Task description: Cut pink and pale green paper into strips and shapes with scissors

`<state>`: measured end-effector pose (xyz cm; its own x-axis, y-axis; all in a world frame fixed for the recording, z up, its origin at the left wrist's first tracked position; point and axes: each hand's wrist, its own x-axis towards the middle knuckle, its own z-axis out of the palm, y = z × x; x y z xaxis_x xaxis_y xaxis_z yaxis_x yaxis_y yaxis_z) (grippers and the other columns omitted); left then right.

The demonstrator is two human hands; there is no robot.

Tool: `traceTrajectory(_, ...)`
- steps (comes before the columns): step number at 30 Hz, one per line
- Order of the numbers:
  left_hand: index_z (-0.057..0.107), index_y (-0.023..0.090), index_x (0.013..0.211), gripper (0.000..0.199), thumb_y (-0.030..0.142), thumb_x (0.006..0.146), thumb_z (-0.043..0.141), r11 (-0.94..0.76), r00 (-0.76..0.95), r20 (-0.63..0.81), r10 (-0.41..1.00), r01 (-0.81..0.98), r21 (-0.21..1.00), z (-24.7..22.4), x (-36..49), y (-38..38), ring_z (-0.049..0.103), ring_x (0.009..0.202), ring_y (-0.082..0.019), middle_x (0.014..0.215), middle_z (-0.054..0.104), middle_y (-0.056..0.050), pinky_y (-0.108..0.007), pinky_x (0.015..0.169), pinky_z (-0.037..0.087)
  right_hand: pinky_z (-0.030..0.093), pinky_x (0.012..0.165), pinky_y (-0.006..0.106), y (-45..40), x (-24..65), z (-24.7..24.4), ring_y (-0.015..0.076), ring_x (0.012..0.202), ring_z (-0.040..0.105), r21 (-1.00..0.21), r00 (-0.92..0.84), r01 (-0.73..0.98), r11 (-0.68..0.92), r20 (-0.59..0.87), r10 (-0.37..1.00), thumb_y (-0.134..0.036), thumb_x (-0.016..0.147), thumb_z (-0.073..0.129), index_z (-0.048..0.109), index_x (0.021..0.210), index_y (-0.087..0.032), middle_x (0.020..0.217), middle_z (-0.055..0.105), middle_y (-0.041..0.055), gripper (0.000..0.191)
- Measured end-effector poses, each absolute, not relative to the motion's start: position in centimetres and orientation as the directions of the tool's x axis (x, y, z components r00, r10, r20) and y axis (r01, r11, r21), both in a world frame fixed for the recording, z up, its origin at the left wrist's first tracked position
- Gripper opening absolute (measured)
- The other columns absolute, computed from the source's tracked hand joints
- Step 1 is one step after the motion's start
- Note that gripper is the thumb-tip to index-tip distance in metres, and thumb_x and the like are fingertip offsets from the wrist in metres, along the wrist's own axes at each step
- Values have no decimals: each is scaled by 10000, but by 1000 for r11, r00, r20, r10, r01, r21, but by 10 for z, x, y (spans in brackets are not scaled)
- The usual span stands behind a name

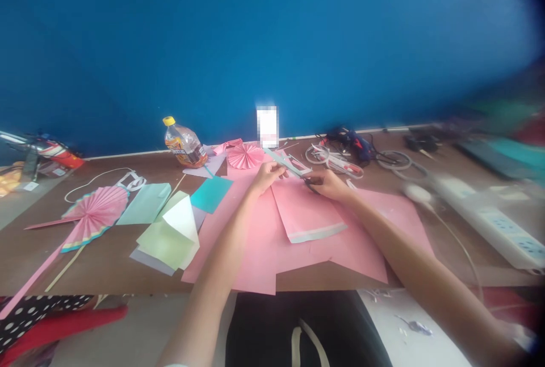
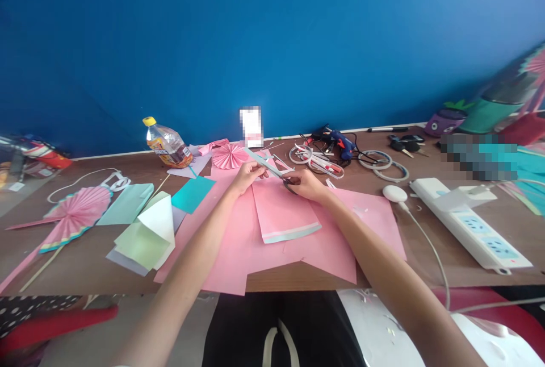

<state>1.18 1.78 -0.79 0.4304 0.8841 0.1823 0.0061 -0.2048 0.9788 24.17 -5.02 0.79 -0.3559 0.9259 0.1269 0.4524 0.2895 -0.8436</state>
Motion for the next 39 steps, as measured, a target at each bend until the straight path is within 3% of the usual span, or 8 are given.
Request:
traceTrajectory(8,684,107,867,289,386,804,644,-224,448,200,872,2,975,-7,12,16,599,687,-138,764,690,-88,-282,683,459,361,500,235,-52,240,12,115,536,454,-832,-365,460,309,140,920,-339,771,555,718,985,-120,649,601,15,346)
traceTrajectory(27,671,117,818,326,440,800,635,-207,429,181,885,15,978,-6,13,15,577,672,-130,774,696,-79,-294,704,447,360,507,242,-47,244,8,128,547,477,-797,-346,501,337,172,922,-332,766,549,735,1007,-135,661,623,19,362)
traceTrajectory(34,630,142,766,318,459,799,627,-176,280,190,941,-74,982,-3,11,16,570,690,-119,765,659,-49,-280,717,439,403,547,248,-49,248,14,144,587,535,-767,-324,541,345,189,927,-320,767,559,743,1027,-137,728,676,34,367)
traceTrajectory(39,626,144,788,314,456,780,658,-176,284,194,939,-87,980,-5,11,17,580,720,-119,760,648,-43,-258,713,442,410,538,241,-49,249,14,145,594,547,-773,-344,535,342,170,923,-327,775,557,737,1028,-125,743,684,38,371)
